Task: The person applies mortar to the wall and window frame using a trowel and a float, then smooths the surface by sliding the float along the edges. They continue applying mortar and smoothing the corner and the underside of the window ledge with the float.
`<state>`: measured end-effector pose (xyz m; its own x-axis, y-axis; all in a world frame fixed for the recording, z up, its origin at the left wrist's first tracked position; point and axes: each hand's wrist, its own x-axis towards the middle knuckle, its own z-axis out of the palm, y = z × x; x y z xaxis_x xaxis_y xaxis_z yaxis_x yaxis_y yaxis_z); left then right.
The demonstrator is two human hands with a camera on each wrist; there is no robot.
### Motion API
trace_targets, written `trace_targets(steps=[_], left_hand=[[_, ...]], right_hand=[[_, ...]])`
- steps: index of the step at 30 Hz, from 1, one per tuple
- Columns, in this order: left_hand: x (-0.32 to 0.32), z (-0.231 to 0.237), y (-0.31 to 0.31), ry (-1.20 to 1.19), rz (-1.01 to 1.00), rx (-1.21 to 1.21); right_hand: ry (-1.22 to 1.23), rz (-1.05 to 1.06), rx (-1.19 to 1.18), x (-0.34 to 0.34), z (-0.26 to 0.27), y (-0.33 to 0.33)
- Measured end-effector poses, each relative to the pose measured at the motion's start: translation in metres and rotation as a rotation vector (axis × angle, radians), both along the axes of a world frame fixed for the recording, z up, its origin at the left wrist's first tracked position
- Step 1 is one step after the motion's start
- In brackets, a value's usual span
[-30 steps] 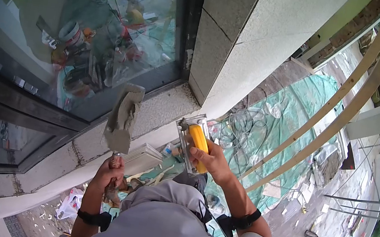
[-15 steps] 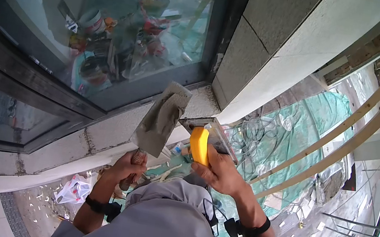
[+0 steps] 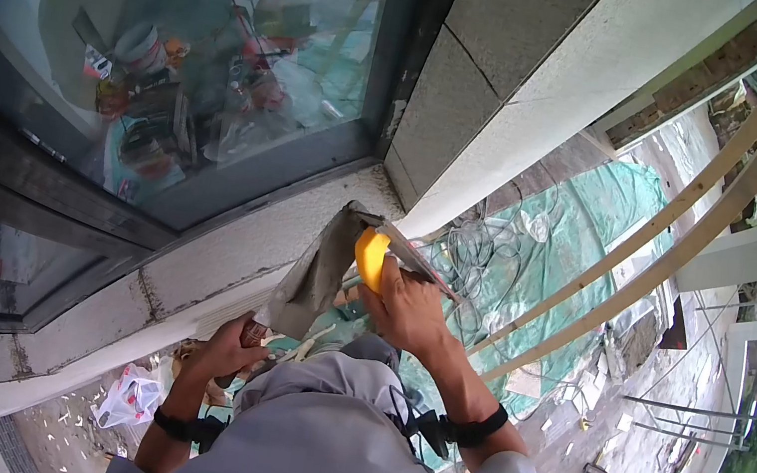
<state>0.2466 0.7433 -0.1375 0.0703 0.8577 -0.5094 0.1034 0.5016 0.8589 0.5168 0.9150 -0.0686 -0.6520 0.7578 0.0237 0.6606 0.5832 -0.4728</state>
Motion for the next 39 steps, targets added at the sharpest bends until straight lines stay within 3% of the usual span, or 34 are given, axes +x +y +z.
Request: trace_targets(steps=[2,5,12,14,18,21,28,32,39], left_hand=[[-0.002,-0.009,-0.006,0.015,0.033,0.035],[-0.013,-0.018,-0.019,-0.021,0.105,0.025],[-0.043,-0.021,-0.037,-0.156,0.148,-0.021],[-0.051,-0.023,-0.04,-0.188,0.158,-0.033],[-0.064,-0.029,-0.049,-0.177,0.106,-0.027],[-0.076,-0.035,-0.056,-0.197,0.056,-0.002],[-0.113,-0.044,-0.078,-0.317,0.017,0.056],[-0.126,-0.043,-0.081,-0.3,-0.002,0.041],[-0.128,-0.031,-0.07,-0.298,0.022,0.037]], right_hand=[[-0.043,-0.082,0.017,-0.012,-0.031,0.009],[0.028,-0.261,0.406,-0.027,-0.081,0.027],[-0.139,-0.411,0.444,-0.044,-0.131,0.06],[-0.159,-0.415,0.548,-0.049,-0.139,0.065],[-0.219,-0.526,0.487,-0.06,-0.131,0.074],[-0.3,-0.629,0.146,-0.068,-0.116,0.079],[-0.291,-0.745,0.305,-0.085,-0.09,0.078],[-0.354,-0.619,0.222,-0.091,-0.088,0.087],[-0.339,-0.607,0.091,-0.099,-0.091,0.119]])
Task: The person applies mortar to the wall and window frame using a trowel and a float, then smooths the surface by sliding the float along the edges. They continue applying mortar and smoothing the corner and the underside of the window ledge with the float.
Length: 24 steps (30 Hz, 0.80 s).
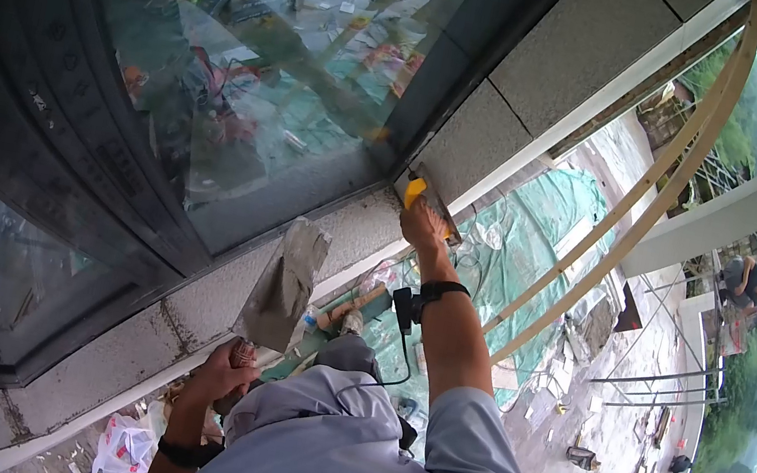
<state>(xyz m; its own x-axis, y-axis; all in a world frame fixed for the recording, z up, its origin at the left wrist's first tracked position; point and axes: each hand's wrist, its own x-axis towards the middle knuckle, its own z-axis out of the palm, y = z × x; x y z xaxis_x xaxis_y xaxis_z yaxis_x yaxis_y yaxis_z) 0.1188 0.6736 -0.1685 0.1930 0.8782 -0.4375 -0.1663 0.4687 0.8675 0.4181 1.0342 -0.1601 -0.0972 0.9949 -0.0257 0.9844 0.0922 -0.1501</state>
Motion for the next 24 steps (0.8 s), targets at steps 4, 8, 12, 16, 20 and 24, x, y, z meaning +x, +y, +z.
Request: trace_targets(steps=[4,8,12,16,20,24], left_hand=[[0.005,-0.002,0.002,-0.1,0.021,-0.012],[0.002,-0.001,-0.002,-0.072,-0.002,-0.019],[0.0,-0.008,0.003,-0.095,-0.011,0.003],[-0.003,-0.004,0.011,-0.095,-0.072,0.018],[0.001,-0.007,0.012,-0.093,-0.06,0.012],[0.004,-0.003,0.013,-0.091,-0.06,0.007]], right_hand=[[-0.063,-0.028,0.167,-0.001,-0.016,-0.002],[-0.01,-0.076,0.127,-0.003,0.008,-0.016],[-0.028,-0.023,-0.015,-0.006,0.014,-0.016],[0.025,-0.039,-0.024,-0.016,-0.006,0.001],[0.013,-0.028,-0.007,-0.018,0.0,0.011],[0.001,-0.046,-0.013,-0.009,-0.008,0.011]])
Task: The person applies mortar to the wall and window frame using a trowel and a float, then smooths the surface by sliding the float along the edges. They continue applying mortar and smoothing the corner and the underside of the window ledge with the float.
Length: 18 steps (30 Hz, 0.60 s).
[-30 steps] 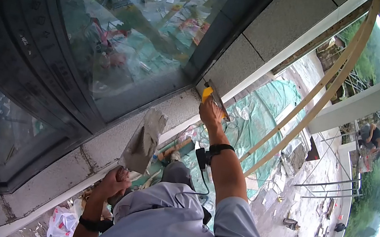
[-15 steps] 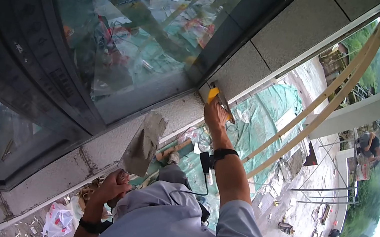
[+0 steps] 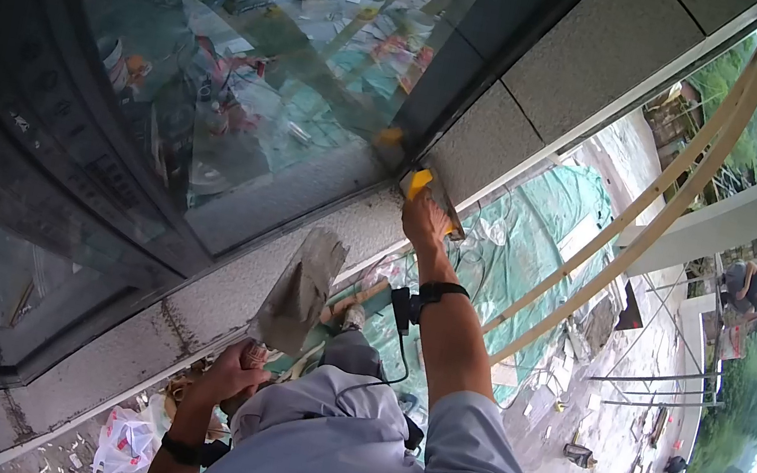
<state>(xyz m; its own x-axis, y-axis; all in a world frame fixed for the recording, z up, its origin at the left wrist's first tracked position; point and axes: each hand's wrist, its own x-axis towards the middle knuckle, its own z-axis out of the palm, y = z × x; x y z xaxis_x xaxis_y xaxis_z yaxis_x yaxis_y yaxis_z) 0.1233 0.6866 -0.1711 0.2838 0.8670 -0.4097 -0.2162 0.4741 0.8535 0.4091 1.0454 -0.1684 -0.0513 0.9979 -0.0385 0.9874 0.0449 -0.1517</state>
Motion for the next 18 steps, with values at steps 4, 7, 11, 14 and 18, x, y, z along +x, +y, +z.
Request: trace_targets(steps=[4,7,11,14,18], left_hand=[[0.002,0.009,-0.009,0.018,0.062,-0.023],[0.001,0.001,-0.014,0.034,0.07,-0.045],[0.004,-0.002,-0.002,-0.058,0.055,-0.034],[0.011,-0.003,0.014,-0.145,-0.027,-0.046],[0.027,0.0,0.038,-0.318,-0.167,-0.037]], right_hand=[[-0.001,-0.02,0.257,0.016,0.0,-0.027],[0.05,-0.076,0.248,0.036,0.029,-0.061],[0.124,0.039,0.274,0.062,0.045,-0.095],[0.928,0.149,-0.076,0.045,0.099,-0.149],[1.594,0.15,-0.41,0.025,0.143,-0.19]])
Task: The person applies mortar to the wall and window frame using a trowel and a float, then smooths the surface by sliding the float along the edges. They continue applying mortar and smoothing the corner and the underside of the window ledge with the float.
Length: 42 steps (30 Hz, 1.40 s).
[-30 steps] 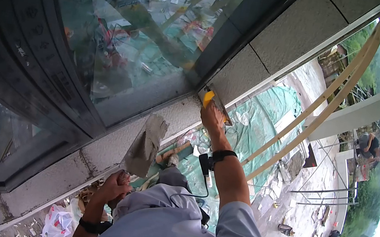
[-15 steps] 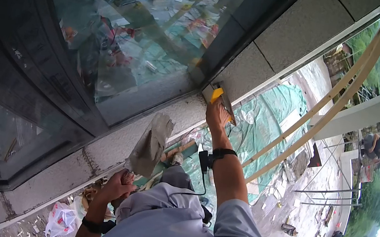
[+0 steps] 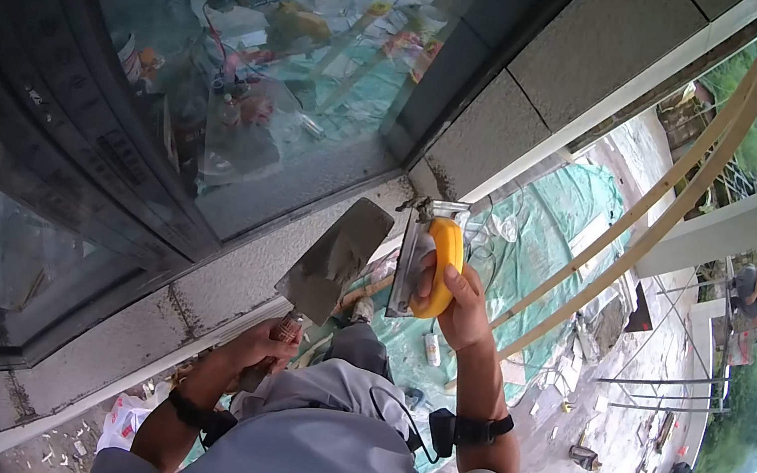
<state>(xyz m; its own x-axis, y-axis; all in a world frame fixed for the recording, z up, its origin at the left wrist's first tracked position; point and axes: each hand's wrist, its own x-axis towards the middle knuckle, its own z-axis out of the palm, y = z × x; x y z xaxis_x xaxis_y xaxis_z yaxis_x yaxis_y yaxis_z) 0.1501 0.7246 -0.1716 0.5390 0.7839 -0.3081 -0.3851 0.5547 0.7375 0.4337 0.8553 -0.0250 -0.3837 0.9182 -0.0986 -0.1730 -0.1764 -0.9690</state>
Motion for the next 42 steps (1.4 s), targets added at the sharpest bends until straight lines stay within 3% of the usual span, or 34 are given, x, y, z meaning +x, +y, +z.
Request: trace_targets(steps=[2,5,7,15,17,19,21,23,25,27,31,34,37,41,42], left_hand=[[0.007,0.008,0.004,-0.034,-0.049,-0.005],[0.016,0.016,0.005,-0.123,-0.132,-0.053],[0.019,0.025,0.004,-0.127,-0.108,-0.013],[0.008,0.036,0.01,-0.212,0.038,-0.131],[0.002,0.035,0.012,-0.218,0.093,-0.108],[-0.003,0.033,0.016,-0.111,0.136,-0.073],[-0.005,0.033,0.015,0.0,0.152,-0.041],[-0.005,0.032,0.016,0.094,0.137,0.003],[-0.003,0.028,0.013,0.096,0.115,0.012],[-0.003,0.024,0.01,0.093,0.108,0.026],[-0.005,0.017,0.0,0.25,0.139,0.063],[-0.009,0.012,-0.009,0.275,0.144,0.023],[-0.011,0.007,-0.015,0.282,0.155,-0.006],[-0.016,-0.002,-0.023,0.297,0.173,-0.02],[-0.015,-0.003,-0.024,0.294,0.178,-0.022]], right_hand=[[0.273,0.082,-0.151,0.001,-0.001,-0.003],[0.419,0.18,-0.279,-0.005,-0.011,0.004],[0.374,0.194,-0.272,-0.008,-0.016,0.003],[-0.009,0.273,-0.384,0.004,-0.021,-0.014],[-0.445,0.266,-0.226,0.01,-0.023,-0.022],[-0.433,0.281,-0.16,0.012,-0.01,-0.022],[-0.491,0.282,0.161,-0.002,0.023,-0.025],[-0.56,0.274,0.205,-0.013,0.034,-0.02],[-0.862,0.346,0.514,-0.02,0.033,-0.014],[-0.92,0.326,0.502,-0.026,0.028,-0.013],[-1.141,0.199,0.651,-0.024,0.004,0.001],[-1.353,-0.104,0.597,-0.017,-0.033,0.035],[-1.473,-0.181,0.627,-0.003,-0.09,0.08],[-1.535,-0.141,0.666,-0.008,-0.128,0.128],[-1.557,-0.119,0.561,-0.013,-0.131,0.137]])
